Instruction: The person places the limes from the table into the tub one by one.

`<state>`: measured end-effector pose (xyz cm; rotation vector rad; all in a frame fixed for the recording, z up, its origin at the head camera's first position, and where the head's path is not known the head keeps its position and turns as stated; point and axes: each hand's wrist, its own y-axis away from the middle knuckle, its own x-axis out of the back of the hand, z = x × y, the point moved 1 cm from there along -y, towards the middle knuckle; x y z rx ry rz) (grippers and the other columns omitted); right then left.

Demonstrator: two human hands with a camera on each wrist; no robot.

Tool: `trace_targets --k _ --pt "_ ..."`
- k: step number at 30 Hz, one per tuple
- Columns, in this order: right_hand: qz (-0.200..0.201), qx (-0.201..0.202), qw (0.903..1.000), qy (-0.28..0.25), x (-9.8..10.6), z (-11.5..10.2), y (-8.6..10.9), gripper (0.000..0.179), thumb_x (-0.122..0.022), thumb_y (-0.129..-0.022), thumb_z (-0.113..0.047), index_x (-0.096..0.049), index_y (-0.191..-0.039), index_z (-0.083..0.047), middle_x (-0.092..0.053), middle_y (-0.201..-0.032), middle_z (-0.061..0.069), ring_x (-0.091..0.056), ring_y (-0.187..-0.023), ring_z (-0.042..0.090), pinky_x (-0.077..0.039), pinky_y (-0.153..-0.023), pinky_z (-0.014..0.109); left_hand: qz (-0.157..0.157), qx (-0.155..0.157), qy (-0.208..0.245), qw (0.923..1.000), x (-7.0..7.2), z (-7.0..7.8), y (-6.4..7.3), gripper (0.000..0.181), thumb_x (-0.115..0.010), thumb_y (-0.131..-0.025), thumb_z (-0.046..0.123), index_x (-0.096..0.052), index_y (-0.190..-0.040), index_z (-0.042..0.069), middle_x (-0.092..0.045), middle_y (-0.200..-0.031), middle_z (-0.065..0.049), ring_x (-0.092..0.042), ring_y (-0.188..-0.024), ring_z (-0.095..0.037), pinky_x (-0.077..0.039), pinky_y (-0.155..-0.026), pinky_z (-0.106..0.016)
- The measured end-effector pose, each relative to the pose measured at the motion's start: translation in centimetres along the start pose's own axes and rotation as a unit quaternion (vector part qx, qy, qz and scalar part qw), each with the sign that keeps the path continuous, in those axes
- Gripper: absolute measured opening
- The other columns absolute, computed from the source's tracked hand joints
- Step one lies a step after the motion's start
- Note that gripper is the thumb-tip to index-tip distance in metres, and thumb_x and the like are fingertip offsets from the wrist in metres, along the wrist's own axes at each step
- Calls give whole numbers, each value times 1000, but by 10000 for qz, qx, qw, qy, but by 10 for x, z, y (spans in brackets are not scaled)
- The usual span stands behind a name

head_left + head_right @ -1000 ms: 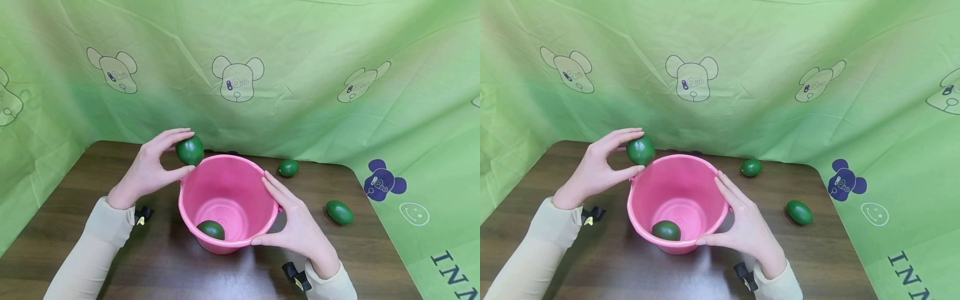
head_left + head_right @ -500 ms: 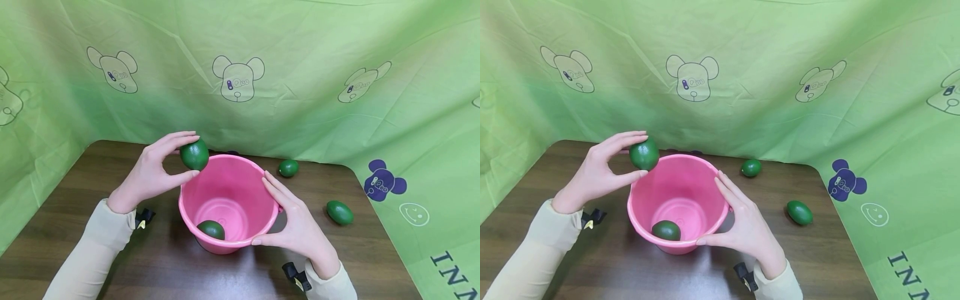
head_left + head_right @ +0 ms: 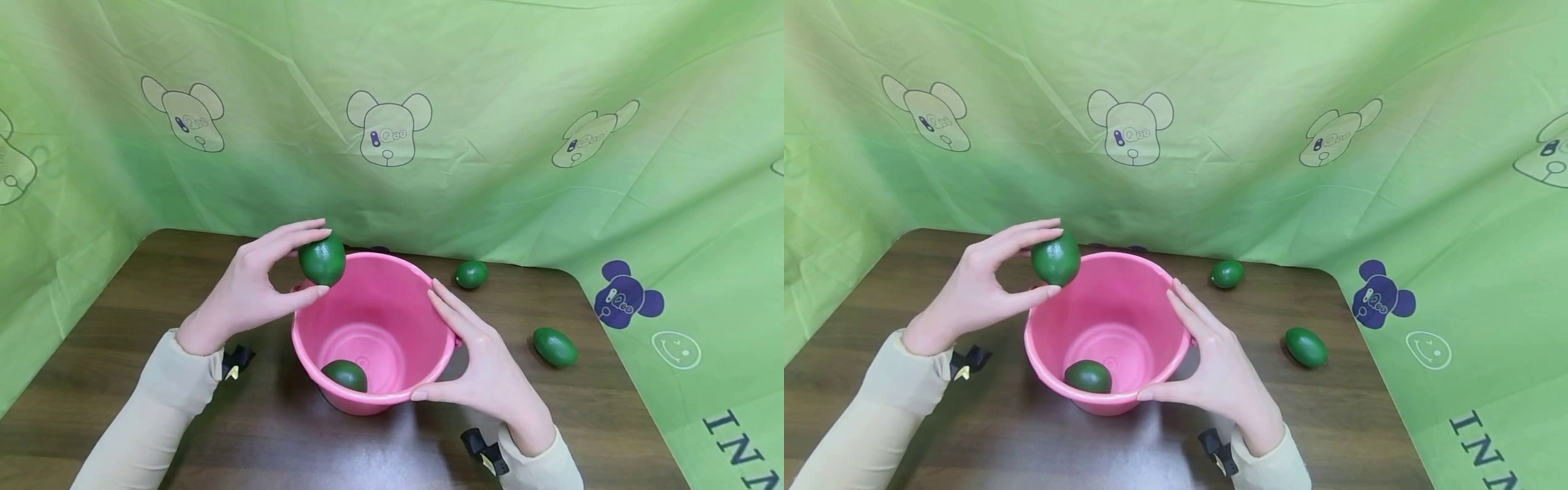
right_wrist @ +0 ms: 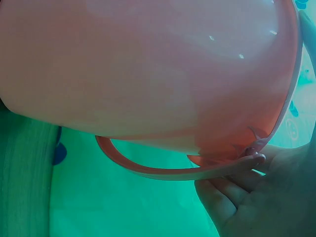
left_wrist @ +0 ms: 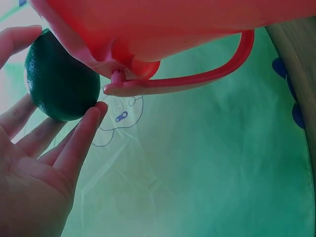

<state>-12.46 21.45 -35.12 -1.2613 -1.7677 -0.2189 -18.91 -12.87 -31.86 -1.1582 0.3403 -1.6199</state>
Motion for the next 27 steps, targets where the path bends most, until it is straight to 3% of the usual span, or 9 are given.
trace_targets --k 27 --pt "18 24 10000 -73 0 0 0 126 -97 -58 -56 -37 -159 -12 -25 -166 -5 -36 -145 15 -39 -108 25 -194 -90 2 9998 -10 5 6 71 -91 -74 13 -63 -139 13 -55 -147 -3 -57 -127 -22 -52 -93 -27"
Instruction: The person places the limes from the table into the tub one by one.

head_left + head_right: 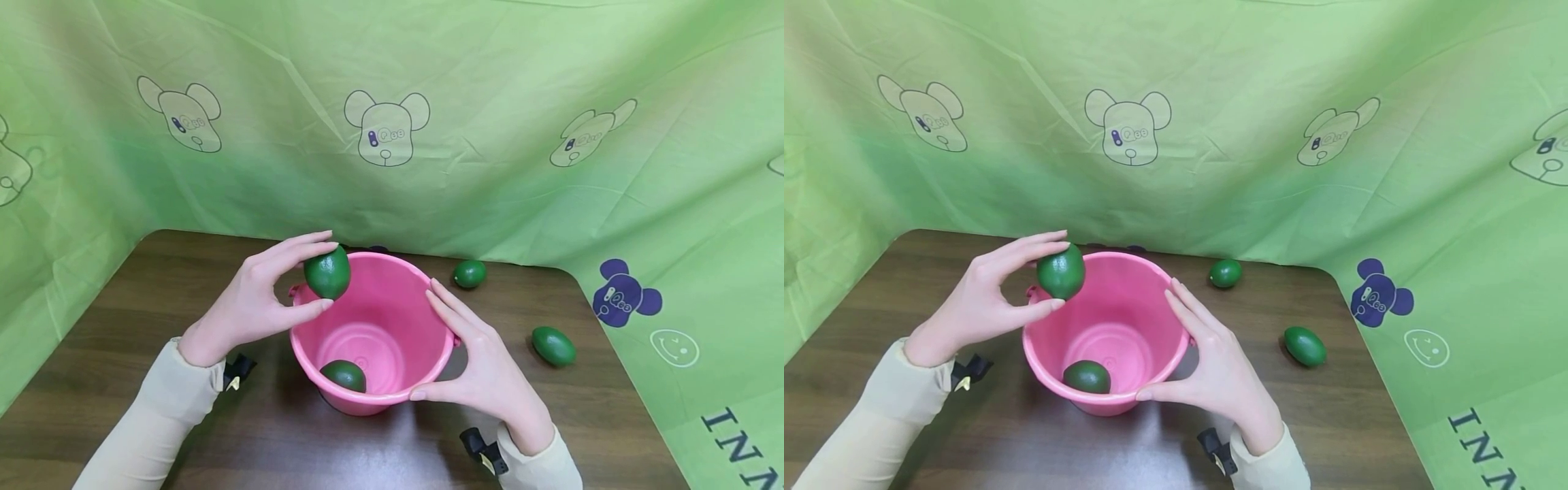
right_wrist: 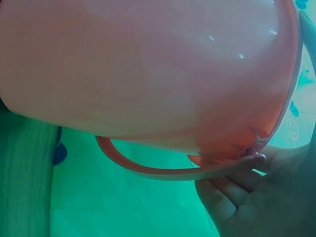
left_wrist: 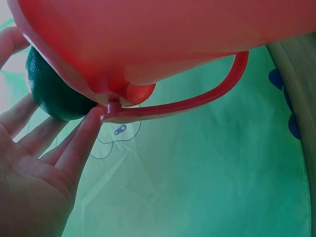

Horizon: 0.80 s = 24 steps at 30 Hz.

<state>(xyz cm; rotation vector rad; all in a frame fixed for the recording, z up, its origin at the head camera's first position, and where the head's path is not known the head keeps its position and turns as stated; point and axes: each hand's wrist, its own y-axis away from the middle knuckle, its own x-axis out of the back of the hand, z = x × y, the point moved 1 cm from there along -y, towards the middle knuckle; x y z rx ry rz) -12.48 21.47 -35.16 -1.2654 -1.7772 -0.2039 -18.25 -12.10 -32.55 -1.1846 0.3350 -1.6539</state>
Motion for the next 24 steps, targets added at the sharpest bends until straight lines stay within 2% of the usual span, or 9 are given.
trace_targets --k 10,13,19,24 --pt "-18 -3 10000 -55 0 -1 0 125 -98 -58 -54 -37 -159 -12 -25 -166 -4 -35 -145 16 -38 -109 26 -72 -24 54 10000 -3 2 2 71 -91 -74 14 -63 -139 14 -55 -147 -3 -61 -120 -19 -52 -74 -24" --pt "-31 -3 10000 -41 0 0 0 124 -97 -58 -54 -37 -159 -13 -25 -166 -4 -36 -145 16 -41 -107 25 -110 -18 61 9999 -4 2 2 71 -91 -75 15 -63 -140 13 -55 -147 -3 -61 -117 -17 -53 -71 -25" --pt "5 25 10000 -52 1 1 0 124 -97 -58 -55 -39 -158 -12 -26 -166 -4 -45 -138 14 -48 -93 22 -120 -45 53 9999 -3 3 1 71 -91 -75 16 -63 -140 13 -55 -147 -3 -62 -115 -17 -52 -70 -25" --pt "-7 42 10000 -75 1 1 -1 123 -97 -58 -55 -39 -158 -11 -26 -166 -3 -47 -137 15 -49 -93 22 -195 60 87 9998 -2 4 1 72 -92 -75 17 -62 -141 14 -54 -147 -2 -62 -106 -13 -53 -67 -27"
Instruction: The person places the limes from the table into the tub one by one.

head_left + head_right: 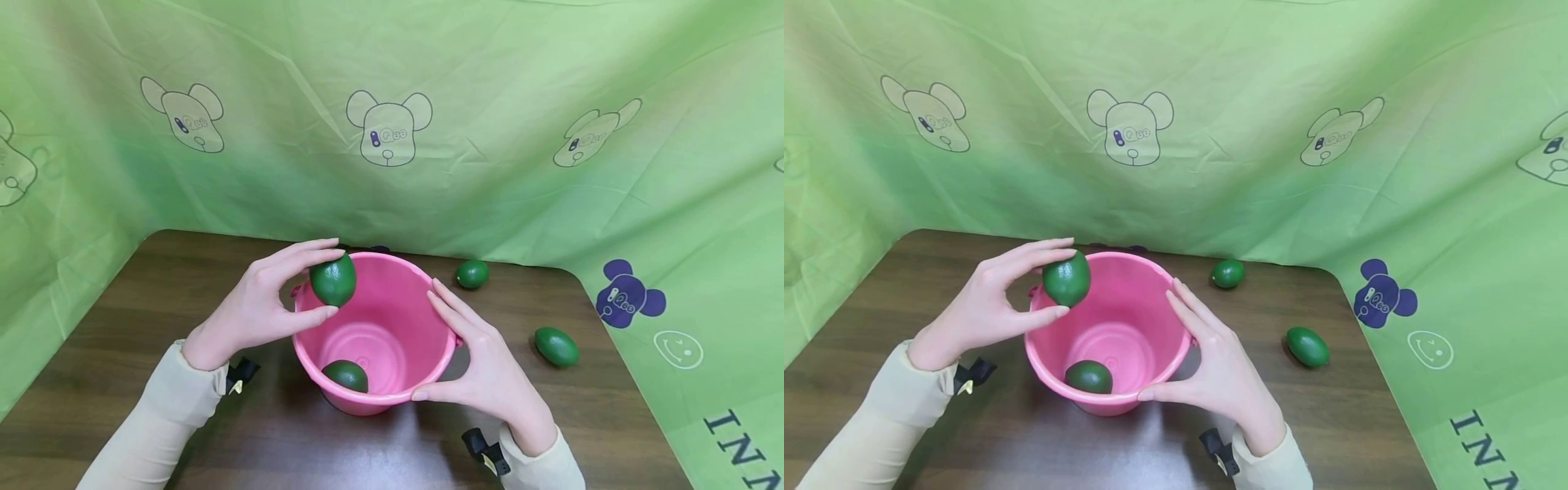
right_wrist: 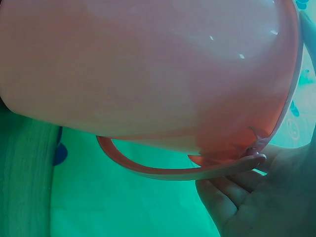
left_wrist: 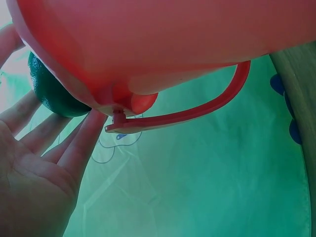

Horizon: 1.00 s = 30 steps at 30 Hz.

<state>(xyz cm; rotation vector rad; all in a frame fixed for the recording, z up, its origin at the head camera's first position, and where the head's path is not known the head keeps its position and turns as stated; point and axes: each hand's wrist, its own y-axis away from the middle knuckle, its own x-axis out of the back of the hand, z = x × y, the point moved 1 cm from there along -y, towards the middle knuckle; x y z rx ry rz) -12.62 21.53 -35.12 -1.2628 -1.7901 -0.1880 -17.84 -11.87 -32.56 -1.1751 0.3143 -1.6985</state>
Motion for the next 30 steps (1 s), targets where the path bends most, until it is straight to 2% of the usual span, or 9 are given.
trace_targets --k 4,12,16,19,24,30 --pt "-6 -11 10000 -4 0 0 0 123 -97 -58 -54 -39 -158 -12 -26 -166 -4 -44 -139 15 -47 -97 22 -84 48 24 10000 0 1 1 73 -92 -75 17 -62 -141 14 -55 -146 -1 -62 -101 -11 -54 -66 -28" --pt "-28 -43 10000 4 0 0 0 123 -97 -59 -55 -39 -158 -13 -25 -166 -4 -37 -144 15 -44 -102 23 -200 -78 161 9996 -2 -2 2 72 -90 -76 19 -62 -142 16 -58 -142 -1 -61 -113 -14 -56 -72 -27" --pt "-23 -45 10000 12 0 0 0 123 -97 -59 -55 -39 -158 -13 -25 -166 -5 -36 -145 15 -42 -105 23 -267 -8 285 9992 -2 -2 1 73 -89 -76 19 -59 -143 15 -61 -135 5 -63 -105 -11 -57 -78 -30" --pt "-10 -22 10000 5 0 0 0 123 -97 -59 -54 -39 -158 -12 -25 -166 -4 -37 -144 15 -43 -104 23 -351 108 356 9987 -3 -1 2 74 -90 -76 19 -59 -142 16 -63 -130 8 -63 -97 -10 -56 -78 -30" --pt "-3 -30 10000 -9 0 0 0 124 -97 -58 -55 -38 -158 -12 -26 -166 -4 -40 -142 15 -45 -99 22 -445 121 266 9986 -4 0 3 71 -89 -76 22 -60 -141 18 -61 -135 8 -61 -98 -9 -54 -76 -28" --pt "-19 -92 10000 21 1 0 0 123 -97 -58 -56 -39 -158 -13 -26 -166 -5 -37 -144 15 -44 -102 22 -492 87 236 9985 -5 0 3 70 -88 -77 22 -60 -141 18 -58 -139 8 -60 -107 -9 -54 -83 -28"
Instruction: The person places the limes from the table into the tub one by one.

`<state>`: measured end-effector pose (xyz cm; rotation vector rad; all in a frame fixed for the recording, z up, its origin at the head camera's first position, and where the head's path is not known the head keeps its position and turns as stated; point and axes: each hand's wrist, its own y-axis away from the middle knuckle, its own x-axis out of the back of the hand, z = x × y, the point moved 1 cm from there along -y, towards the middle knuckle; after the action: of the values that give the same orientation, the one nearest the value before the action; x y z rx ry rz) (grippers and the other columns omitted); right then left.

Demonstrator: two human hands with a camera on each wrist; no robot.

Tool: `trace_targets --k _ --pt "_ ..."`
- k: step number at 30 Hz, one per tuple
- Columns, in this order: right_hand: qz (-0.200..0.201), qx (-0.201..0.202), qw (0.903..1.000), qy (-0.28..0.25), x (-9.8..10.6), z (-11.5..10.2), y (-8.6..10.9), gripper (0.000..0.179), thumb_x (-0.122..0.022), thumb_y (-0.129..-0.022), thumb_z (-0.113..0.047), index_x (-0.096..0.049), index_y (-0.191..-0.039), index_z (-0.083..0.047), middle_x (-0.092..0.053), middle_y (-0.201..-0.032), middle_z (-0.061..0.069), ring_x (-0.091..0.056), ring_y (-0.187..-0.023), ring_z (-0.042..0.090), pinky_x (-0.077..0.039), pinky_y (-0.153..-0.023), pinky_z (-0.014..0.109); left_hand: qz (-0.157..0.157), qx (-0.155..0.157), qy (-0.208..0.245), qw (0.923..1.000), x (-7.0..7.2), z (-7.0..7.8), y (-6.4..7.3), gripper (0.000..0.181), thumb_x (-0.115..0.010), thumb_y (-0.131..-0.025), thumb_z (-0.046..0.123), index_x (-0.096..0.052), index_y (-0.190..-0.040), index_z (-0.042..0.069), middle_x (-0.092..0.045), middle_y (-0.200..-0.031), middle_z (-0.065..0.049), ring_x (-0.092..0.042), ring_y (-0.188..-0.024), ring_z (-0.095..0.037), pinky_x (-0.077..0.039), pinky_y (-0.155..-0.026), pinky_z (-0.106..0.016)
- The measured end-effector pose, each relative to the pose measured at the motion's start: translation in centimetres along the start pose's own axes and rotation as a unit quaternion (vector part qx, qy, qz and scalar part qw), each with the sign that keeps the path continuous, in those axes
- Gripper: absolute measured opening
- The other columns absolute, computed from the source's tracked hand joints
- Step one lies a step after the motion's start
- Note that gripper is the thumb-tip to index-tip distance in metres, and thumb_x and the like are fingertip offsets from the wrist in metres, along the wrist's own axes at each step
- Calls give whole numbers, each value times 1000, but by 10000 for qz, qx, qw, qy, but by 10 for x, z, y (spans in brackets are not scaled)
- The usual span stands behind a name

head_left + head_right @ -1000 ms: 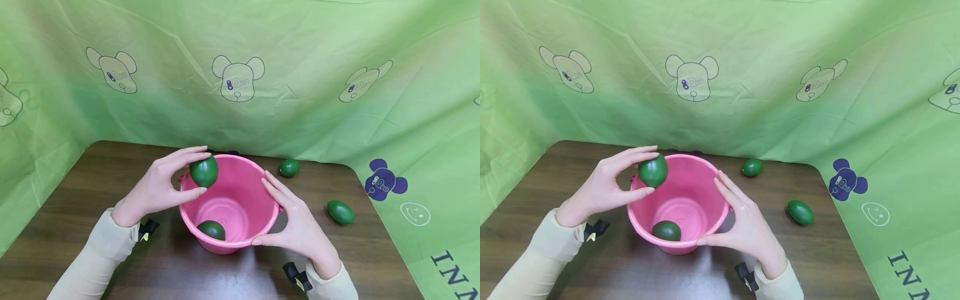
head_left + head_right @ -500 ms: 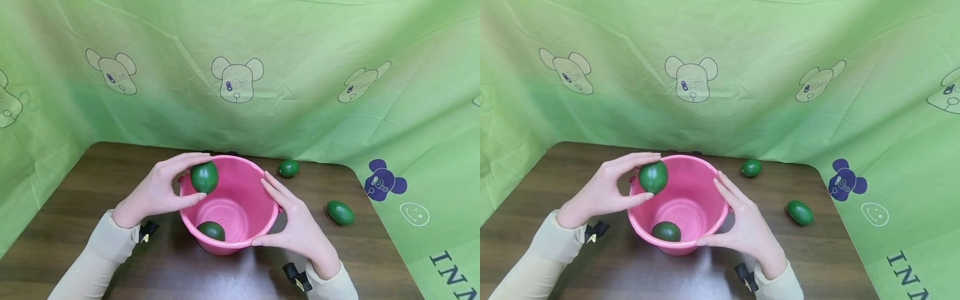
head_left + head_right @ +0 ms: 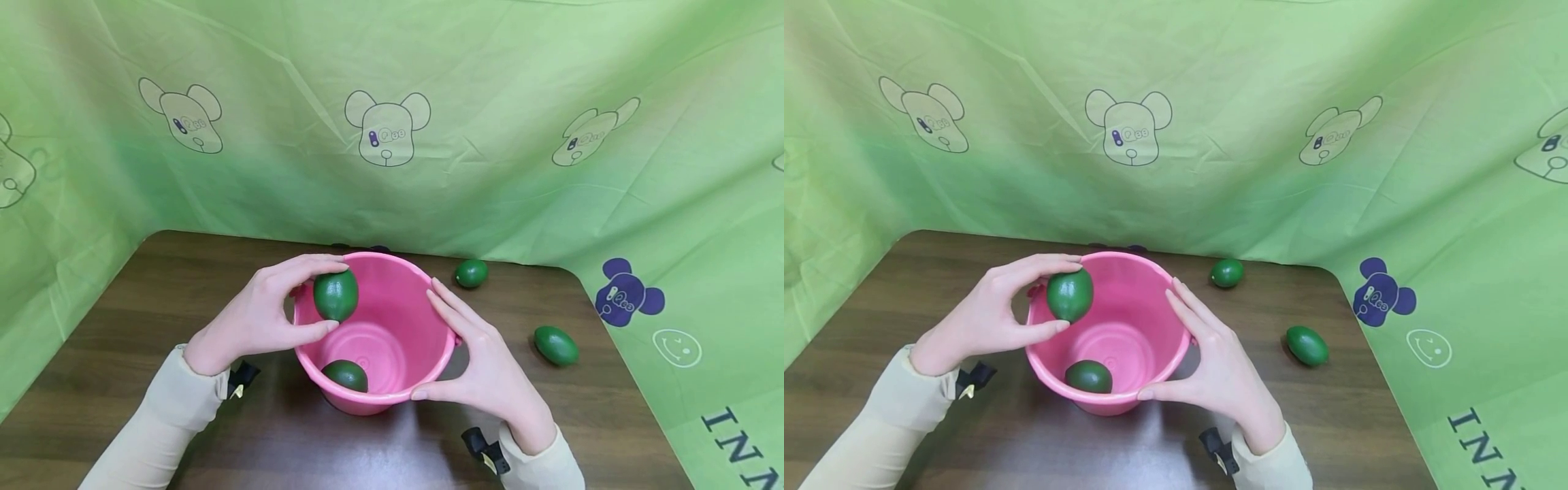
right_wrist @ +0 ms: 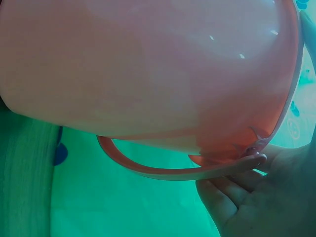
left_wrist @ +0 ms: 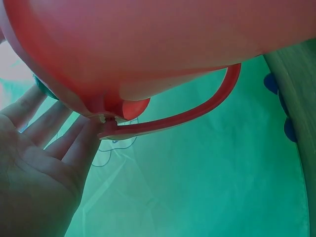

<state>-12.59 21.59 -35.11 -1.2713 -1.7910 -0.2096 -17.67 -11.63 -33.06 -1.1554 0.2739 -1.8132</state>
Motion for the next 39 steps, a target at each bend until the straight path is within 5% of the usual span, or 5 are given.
trace_targets --k 6,31,39 --pt "5 21 10000 -7 0 1 0 124 -97 -58 -57 -39 -158 -13 -26 -166 -5 -37 -144 15 -42 -104 22 5 -73 2 10000 -2 0 0 70 -87 -76 21 -61 -140 17 -58 -138 7 -58 -120 -12 -53 -94 -31" --pt "11 21 10000 -12 -1 -1 -2 130 -97 -58 -55 -30 -162 -15 -25 -166 -3 -34 -145 15 -44 -102 22 18 -175 -227 9996 0 3 3 69 -88 -74 24 -63 -138 16 -60 -136 7 -60 -117 -11 -53 -92 -29" --pt "21 26 10000 5 -1 -1 -1 130 -97 -58 -56 -30 -162 -16 -25 -166 -4 -33 -146 15 -42 -104 22 52 -136 -674 9976 1 0 3 65 -87 -77 35 -65 -136 20 -62 -133 12 -55 -113 -10 -47 -91 -32"
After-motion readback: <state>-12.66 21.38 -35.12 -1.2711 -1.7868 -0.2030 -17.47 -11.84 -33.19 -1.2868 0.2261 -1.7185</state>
